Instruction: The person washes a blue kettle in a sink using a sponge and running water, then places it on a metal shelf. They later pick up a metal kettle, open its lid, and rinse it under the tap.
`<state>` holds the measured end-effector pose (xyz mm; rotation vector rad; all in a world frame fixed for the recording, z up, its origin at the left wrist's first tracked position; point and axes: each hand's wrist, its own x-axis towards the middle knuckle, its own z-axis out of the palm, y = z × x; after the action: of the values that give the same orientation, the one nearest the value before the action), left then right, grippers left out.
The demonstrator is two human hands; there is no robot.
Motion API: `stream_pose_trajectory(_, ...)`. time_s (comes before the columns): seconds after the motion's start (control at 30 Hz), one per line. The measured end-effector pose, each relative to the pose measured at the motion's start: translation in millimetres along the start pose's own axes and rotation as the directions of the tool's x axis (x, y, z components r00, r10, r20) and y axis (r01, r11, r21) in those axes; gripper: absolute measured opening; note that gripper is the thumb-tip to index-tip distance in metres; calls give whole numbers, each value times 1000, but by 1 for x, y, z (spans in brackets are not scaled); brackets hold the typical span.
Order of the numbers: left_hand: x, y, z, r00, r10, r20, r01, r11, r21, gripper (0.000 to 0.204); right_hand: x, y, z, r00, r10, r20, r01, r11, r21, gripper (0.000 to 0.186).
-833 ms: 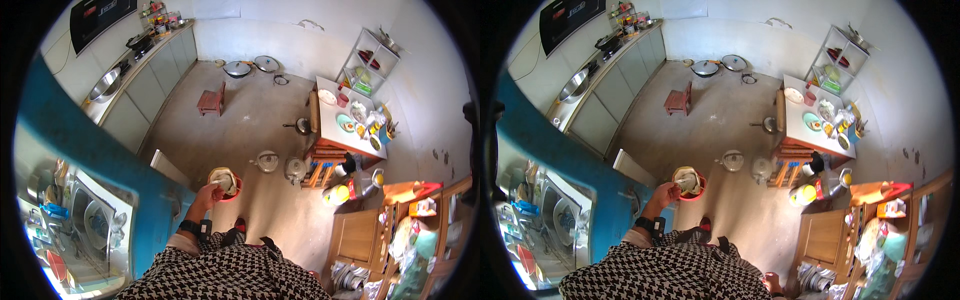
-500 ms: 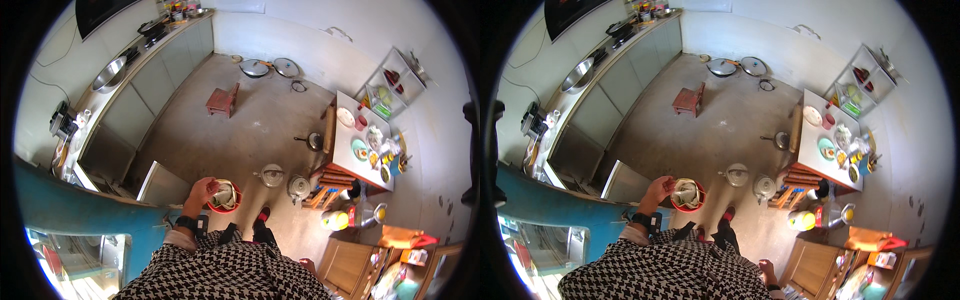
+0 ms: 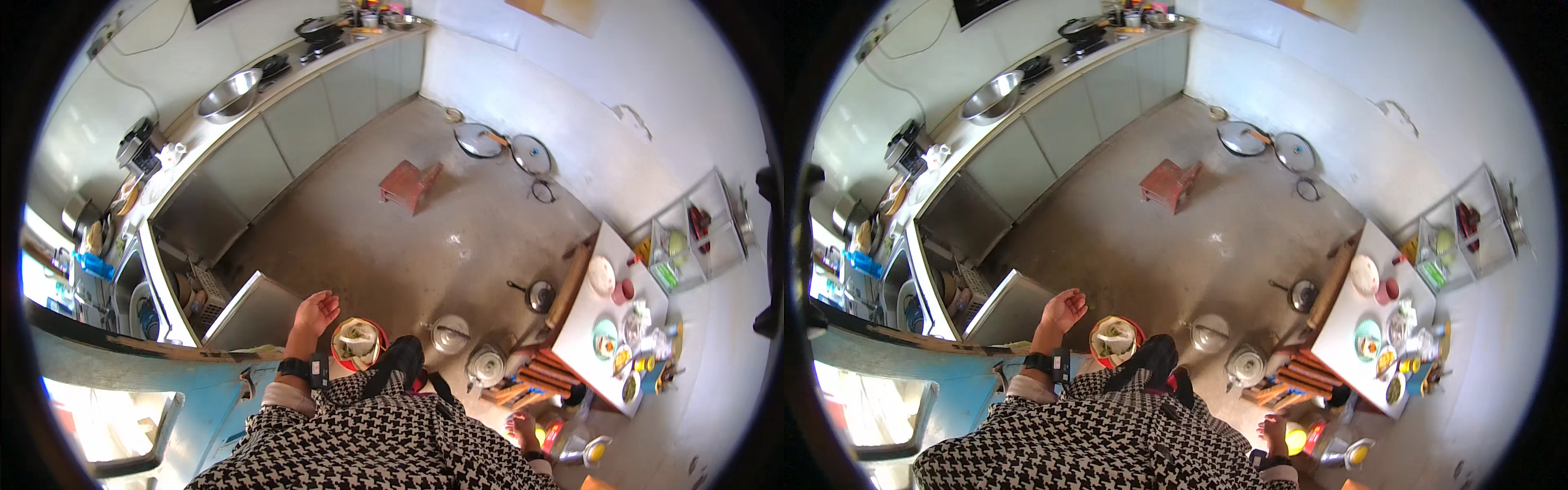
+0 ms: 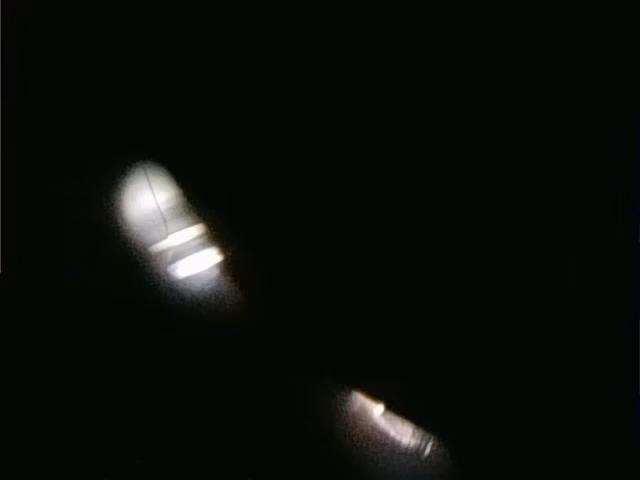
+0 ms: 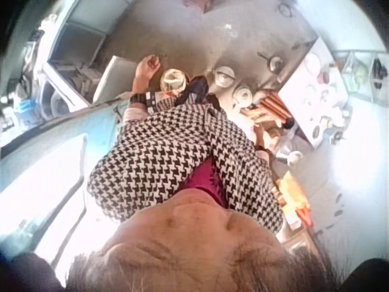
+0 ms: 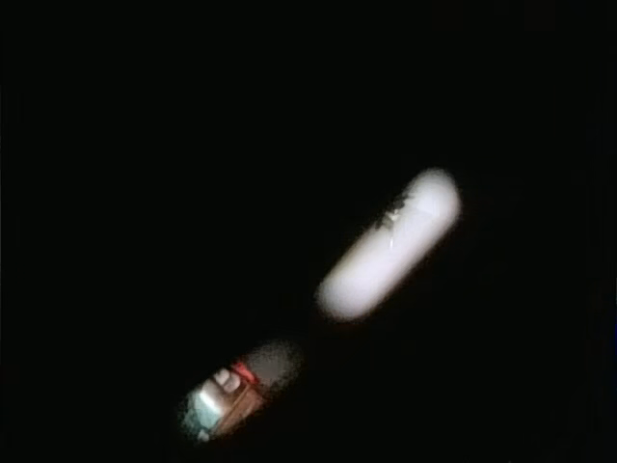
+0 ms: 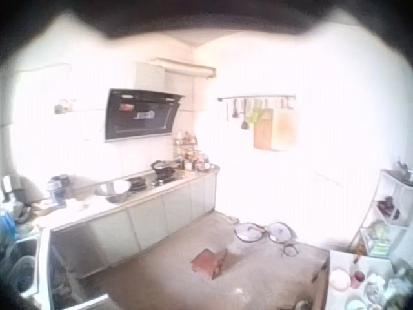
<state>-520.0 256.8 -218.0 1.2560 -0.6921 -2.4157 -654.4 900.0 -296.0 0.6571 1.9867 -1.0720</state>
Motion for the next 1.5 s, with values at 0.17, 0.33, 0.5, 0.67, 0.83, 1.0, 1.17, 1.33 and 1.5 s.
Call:
stream_pose_trajectory(0.17,31,10,15,1000,20,-11,-21,994,-109,15,54,-70,-4,954,82,290,-146,967,207,13)
stream_pose_trajectory(0.33,90,34,33,998,55,-29,-59,985,-162,14,92,-203,48,990,19,137,5,986,-166,13)
stream_pose_trajectory(0.5,157,100,34,985,92,-146,-118,976,-184,15,125,-349,158,976,-40,214,103,951,-292,14)
stream_pose_trajectory(0.67,184,197,3,959,203,-199,-263,898,-352,13,138,-488,261,947,-57,316,205,866,-457,15)
stream_pose_trajectory(0.83,169,277,-21,868,310,-389,-451,821,-351,15,144,-606,344,904,-93,418,336,758,-559,15)
stream_pose_trajectory(1.0,133,298,-62,751,343,-565,-615,675,-408,15,144,-686,449,855,-92,511,453,613,-647,16)
stream_pose_trajectory(1.17,89,295,-108,556,326,-765,-796,472,-378,14,140,-756,575,786,-43,617,573,426,-700,17)
stream_pose_trajectory(1.33,61,301,-123,370,248,-895,-907,303,-292,12,116,-838,716,639,11,769,750,216,-626,17)
stream_pose_trajectory(1.5,40,310,-129,186,223,-957,-959,255,-127,13,25,-853,872,422,209,882,897,43,-439,20)
